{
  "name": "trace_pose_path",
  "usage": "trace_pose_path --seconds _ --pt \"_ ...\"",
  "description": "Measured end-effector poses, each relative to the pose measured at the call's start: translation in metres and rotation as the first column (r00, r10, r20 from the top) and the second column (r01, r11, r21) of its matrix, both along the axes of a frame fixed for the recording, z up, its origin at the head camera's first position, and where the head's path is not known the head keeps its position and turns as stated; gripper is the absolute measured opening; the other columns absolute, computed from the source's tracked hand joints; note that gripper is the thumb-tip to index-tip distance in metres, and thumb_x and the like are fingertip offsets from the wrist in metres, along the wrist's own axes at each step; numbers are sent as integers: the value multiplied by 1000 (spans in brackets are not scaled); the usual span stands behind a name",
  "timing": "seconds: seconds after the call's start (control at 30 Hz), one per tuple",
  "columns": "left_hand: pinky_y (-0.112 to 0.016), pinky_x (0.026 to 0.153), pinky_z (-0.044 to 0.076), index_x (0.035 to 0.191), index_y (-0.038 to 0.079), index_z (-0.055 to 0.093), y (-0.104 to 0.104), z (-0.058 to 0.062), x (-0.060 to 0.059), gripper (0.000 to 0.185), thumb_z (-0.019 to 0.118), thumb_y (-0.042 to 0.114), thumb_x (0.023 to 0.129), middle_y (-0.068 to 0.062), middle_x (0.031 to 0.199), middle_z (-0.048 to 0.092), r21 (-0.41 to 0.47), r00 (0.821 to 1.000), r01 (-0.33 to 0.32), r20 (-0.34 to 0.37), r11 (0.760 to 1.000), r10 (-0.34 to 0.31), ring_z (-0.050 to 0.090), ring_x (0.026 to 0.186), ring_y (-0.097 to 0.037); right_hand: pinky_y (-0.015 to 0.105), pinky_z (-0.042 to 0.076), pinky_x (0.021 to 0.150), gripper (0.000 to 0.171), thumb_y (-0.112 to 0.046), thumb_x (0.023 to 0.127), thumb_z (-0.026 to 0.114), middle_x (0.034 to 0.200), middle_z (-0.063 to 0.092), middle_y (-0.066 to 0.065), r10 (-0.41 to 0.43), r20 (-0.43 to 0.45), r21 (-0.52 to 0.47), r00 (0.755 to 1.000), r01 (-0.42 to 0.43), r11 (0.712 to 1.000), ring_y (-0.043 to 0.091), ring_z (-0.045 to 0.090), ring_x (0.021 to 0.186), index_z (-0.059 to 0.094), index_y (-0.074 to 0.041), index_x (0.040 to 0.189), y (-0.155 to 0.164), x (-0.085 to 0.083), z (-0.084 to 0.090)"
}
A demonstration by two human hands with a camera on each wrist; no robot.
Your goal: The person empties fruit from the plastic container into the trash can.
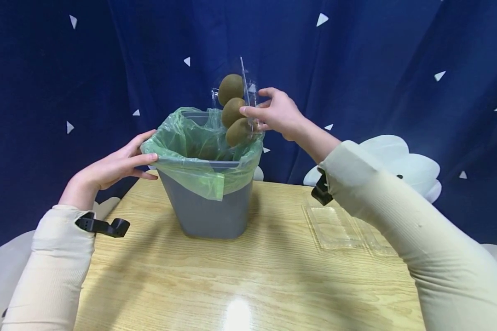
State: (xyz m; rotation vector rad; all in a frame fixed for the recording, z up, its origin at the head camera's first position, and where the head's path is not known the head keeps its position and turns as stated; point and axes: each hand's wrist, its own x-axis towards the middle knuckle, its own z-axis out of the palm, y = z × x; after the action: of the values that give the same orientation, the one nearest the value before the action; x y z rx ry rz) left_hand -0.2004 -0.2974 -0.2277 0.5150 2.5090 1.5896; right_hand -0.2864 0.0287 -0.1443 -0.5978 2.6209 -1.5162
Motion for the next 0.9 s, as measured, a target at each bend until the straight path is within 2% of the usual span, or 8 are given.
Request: trace_pose_path --seconds 0.13,0.3,0.4,0.53,0.67,0.77,0.9 --pt "-44 84 50 146 24 0 0 0 0 65 43 21 97 -15 133 27 -3 1000 -2 -2 1000 2 45 109 -8 30 52 76 76 -36 81 67 121 56 9 2 -120 93 993 9 996 18 61 85 28 -12 142 -3 3 -6" --pt "-44 84 50 146 25 1 0 -2 0 65 43 22 97 -14 134 27 -9 1000 -7 1 1000 7 43 112 -11 32 50 81 76 -41 79 67 122 56 8 15 -258 215 966 43 976 19 59 99 32 -15 140 -8 4 -15" --pt "-44 84 50 146 25 1 0 -3 0 64 42 22 97 -13 133 27 -8 1000 -7 1 1000 7 42 113 -11 31 50 81 76 -40 79 68 122 56 8 34 -323 256 946 53 965 18 59 99 32 -15 140 -11 4 -21" --pt "-45 84 50 146 25 1 1 -3 0 64 42 21 97 -13 131 29 -1 1000 -3 -1 1000 3 43 111 -10 30 50 80 76 -37 78 69 122 56 8 47 -384 252 922 55 966 17 60 96 32 -14 140 -12 5 -25" --pt "-44 84 50 146 25 1 1 -2 0 64 42 22 97 -12 131 29 -1 1000 0 -6 1000 0 44 110 -8 28 50 80 77 -35 78 70 123 54 7 5 -401 167 916 67 984 19 60 99 30 -16 141 -9 5 -23" --pt "-44 84 50 146 23 1 0 -1 -1 64 42 22 97 -12 129 31 3 1000 -4 -8 1000 4 45 109 -7 28 50 79 77 -35 78 70 124 53 6 -29 -386 109 922 77 991 18 59 101 29 -18 142 -6 5 -20" --pt "-45 84 50 146 22 -1 -1 -2 0 65 42 22 97 -12 125 35 11 1000 -11 -1 1000 11 46 107 -7 28 50 81 77 -38 79 68 126 52 5 -36 -361 101 932 78 992 16 58 103 28 -20 142 -2 5 -20"
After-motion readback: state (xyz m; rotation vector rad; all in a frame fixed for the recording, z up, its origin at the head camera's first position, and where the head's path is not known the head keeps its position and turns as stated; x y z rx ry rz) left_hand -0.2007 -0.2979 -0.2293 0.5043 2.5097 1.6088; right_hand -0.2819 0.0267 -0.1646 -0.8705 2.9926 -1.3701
